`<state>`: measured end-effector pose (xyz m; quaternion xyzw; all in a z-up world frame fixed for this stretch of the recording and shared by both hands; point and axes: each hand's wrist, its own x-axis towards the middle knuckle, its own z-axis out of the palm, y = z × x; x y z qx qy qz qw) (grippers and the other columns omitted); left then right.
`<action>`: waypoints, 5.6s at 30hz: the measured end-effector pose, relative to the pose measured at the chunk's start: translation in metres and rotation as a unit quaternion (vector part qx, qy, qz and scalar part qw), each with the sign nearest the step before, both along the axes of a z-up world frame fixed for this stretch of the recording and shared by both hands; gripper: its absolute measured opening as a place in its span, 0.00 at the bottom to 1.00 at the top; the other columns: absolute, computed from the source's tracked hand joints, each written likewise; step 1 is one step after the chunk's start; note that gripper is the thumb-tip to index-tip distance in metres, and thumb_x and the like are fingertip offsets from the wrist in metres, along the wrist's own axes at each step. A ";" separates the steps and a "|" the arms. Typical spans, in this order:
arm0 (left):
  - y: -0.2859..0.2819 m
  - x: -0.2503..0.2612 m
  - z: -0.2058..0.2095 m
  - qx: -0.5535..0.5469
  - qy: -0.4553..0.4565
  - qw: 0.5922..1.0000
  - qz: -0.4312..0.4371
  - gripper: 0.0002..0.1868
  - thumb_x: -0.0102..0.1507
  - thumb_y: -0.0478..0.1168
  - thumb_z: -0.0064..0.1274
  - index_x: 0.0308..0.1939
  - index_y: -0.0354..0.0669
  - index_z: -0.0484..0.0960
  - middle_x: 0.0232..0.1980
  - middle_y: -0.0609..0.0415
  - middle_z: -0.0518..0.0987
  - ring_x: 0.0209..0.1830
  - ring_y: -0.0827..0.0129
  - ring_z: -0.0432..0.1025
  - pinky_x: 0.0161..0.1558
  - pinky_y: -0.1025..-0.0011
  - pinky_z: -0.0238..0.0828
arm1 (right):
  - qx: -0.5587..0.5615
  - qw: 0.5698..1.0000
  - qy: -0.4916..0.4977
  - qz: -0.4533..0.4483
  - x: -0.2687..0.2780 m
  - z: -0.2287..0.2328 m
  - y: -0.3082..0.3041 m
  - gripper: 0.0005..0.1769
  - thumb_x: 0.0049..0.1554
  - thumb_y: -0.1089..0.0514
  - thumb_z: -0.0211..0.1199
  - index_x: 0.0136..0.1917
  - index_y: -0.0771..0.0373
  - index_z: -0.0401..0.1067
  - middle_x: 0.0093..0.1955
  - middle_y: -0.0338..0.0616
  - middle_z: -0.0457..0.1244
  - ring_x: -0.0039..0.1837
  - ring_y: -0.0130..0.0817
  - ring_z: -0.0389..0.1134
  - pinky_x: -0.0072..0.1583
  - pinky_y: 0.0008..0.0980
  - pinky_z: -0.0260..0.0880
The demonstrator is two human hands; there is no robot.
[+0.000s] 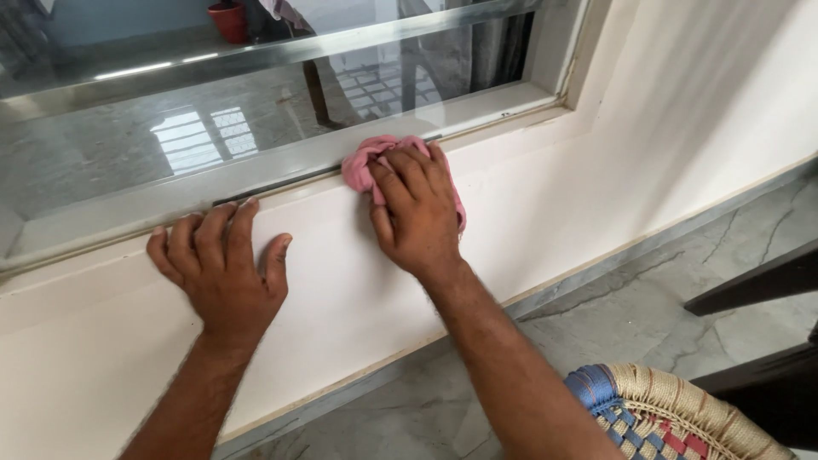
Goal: Cleaning a window with a pink cloth.
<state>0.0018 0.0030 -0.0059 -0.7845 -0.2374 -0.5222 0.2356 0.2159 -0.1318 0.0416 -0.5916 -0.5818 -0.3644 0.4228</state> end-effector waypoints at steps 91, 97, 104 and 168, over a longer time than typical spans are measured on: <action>0.096 -0.346 -0.017 -0.108 -0.170 0.973 0.111 0.23 0.75 0.40 0.43 0.73 0.38 0.68 0.78 0.42 0.65 0.84 0.47 0.54 0.82 0.42 0.40 | -0.080 0.931 -0.112 0.339 -0.436 0.053 0.182 0.35 0.62 0.60 0.61 0.79 0.71 0.57 0.82 0.67 0.49 0.83 0.62 0.49 0.80 0.50 0.49; 0.110 -0.375 0.001 -0.153 -0.228 0.949 0.155 0.27 0.75 0.42 0.37 0.77 0.33 0.62 0.81 0.39 0.61 0.84 0.47 0.51 0.80 0.38 0.34 | -0.165 0.958 -0.056 0.226 -0.450 0.039 0.214 0.31 0.62 0.51 0.61 0.70 0.74 0.65 0.67 0.65 0.64 0.70 0.61 0.62 0.74 0.54 0.55; 0.120 -0.379 -0.012 -0.167 -0.259 0.937 0.163 0.28 0.77 0.42 0.34 0.80 0.32 0.56 0.84 0.38 0.53 0.87 0.45 0.44 0.82 0.40 0.31 | -0.144 0.962 -0.081 0.219 -0.495 0.028 0.249 0.29 0.62 0.51 0.59 0.67 0.78 0.67 0.64 0.70 0.64 0.68 0.64 0.63 0.74 0.57 0.56; 0.152 -0.371 -0.049 -0.137 -0.354 0.912 0.157 0.40 0.75 0.56 0.29 0.80 0.26 0.47 0.84 0.28 0.46 0.87 0.34 0.38 0.82 0.38 0.24 | -0.307 0.872 -0.106 0.366 -0.557 0.045 0.303 0.28 0.64 0.49 0.50 0.73 0.63 0.66 0.76 0.55 0.60 0.78 0.52 0.58 0.77 0.49 0.55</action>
